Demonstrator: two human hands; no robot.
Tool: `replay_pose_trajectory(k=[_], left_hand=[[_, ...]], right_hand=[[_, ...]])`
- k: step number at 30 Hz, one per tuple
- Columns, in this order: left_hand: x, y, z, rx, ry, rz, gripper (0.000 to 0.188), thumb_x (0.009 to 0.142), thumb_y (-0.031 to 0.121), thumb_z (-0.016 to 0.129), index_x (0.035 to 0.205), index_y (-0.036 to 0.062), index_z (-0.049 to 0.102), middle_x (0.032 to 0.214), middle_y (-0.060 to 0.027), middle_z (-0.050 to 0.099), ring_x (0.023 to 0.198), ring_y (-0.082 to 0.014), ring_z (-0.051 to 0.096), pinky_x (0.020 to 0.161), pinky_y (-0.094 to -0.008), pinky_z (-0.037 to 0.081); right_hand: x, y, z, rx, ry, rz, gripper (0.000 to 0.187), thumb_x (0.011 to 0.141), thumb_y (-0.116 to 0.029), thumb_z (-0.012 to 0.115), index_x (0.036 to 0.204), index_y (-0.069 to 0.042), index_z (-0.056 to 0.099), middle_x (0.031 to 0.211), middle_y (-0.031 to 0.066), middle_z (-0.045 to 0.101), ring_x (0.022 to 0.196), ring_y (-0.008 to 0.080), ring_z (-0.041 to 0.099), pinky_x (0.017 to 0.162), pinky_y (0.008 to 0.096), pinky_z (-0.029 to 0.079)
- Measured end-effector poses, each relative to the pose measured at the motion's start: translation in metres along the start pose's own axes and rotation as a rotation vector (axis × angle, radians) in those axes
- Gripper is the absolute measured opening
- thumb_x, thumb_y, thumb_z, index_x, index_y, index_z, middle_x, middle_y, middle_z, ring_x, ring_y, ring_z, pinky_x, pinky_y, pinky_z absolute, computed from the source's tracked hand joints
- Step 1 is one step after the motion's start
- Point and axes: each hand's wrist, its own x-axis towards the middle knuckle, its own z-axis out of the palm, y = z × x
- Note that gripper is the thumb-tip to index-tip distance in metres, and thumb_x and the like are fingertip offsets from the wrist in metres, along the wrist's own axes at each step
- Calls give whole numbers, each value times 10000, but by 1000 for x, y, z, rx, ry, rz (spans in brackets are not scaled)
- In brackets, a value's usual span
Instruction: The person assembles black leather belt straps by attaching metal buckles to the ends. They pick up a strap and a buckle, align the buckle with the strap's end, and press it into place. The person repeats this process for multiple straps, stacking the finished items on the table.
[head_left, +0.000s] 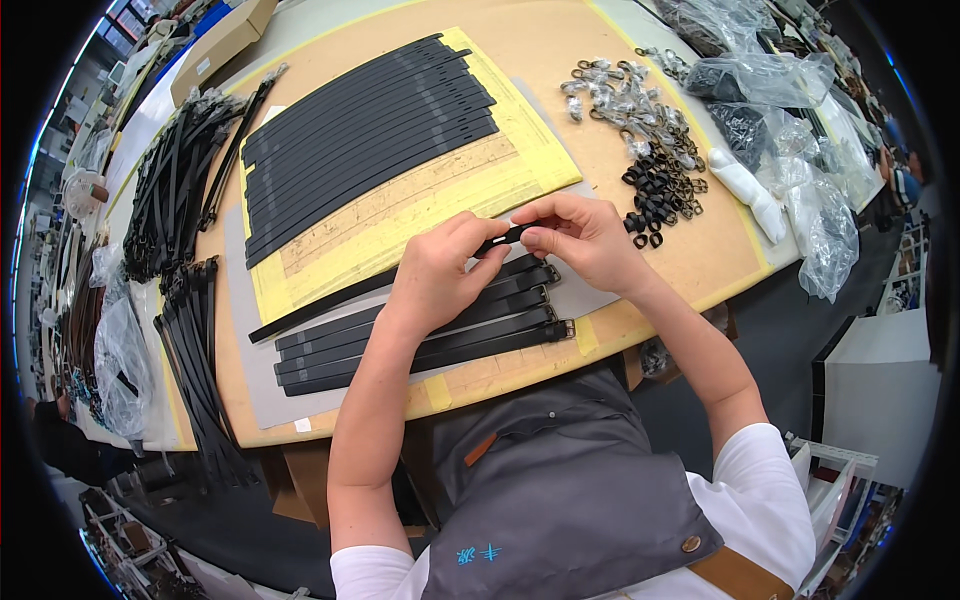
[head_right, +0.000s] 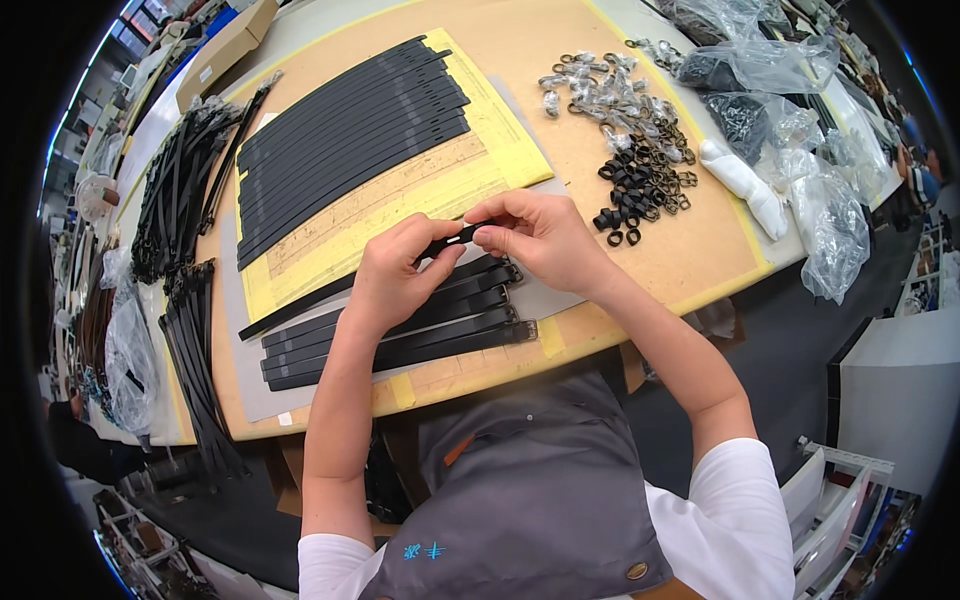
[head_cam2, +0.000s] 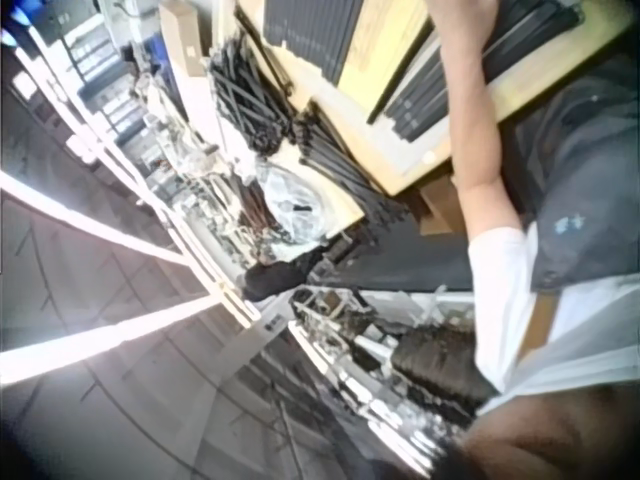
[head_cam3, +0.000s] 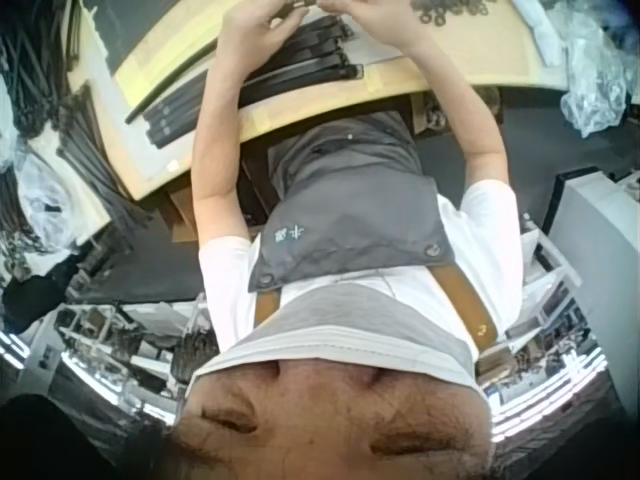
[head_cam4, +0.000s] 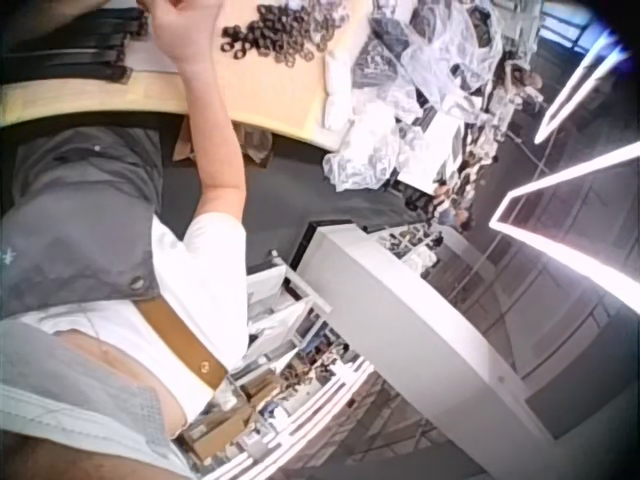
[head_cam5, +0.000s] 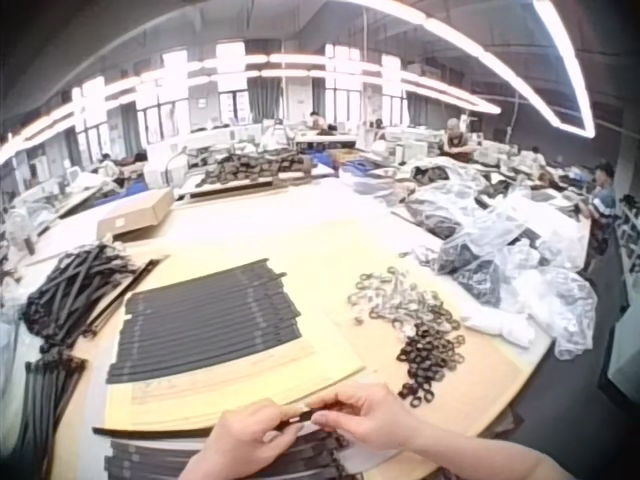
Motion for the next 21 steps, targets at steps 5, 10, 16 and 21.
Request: replay_pose_trajectory(k=[5, 10, 16, 21], left_hand=[[1, 1, 0, -24, -2, 1, 189, 887, 86, 792, 1059, 33, 735, 910, -109, 728, 755, -256, 717, 649, -340, 560], [1, 0, 0, -178, -24, -138, 202, 893, 96, 800, 1068, 11, 745, 928, -122, 752, 764, -217, 716, 660, -322, 552], [0, -3, 1, -272, -53, -160, 203, 898, 97, 797, 1069, 2, 744, 933, -128, 760, 788, -193, 715, 684, -308, 551], [1, 3, -2, -209, -82, -162, 181, 897, 85, 792, 1048, 6, 734, 938, -129, 758, 817, -237, 729, 711, -331, 564]], right_hand=[[5, 7, -5, 180, -65, 35, 279, 976, -64, 749, 1236, 26, 702, 1061, 51, 749, 880, 76, 701, 799, 226, 581], [1, -1, 2, -62, -27, -69, 289, 953, -73, 772, 1227, 3, 720, 1073, 56, 766, 856, 74, 710, 779, 233, 587], [-2, 8, 3, -395, 28, -331, 282, 930, -62, 785, 1205, -22, 739, 1053, 47, 778, 852, 62, 709, 775, 243, 589], [-4, 11, 1, -91, -36, -84, 275, 968, -66, 754, 1228, 14, 710, 1043, 50, 763, 865, 70, 701, 775, 240, 582]])
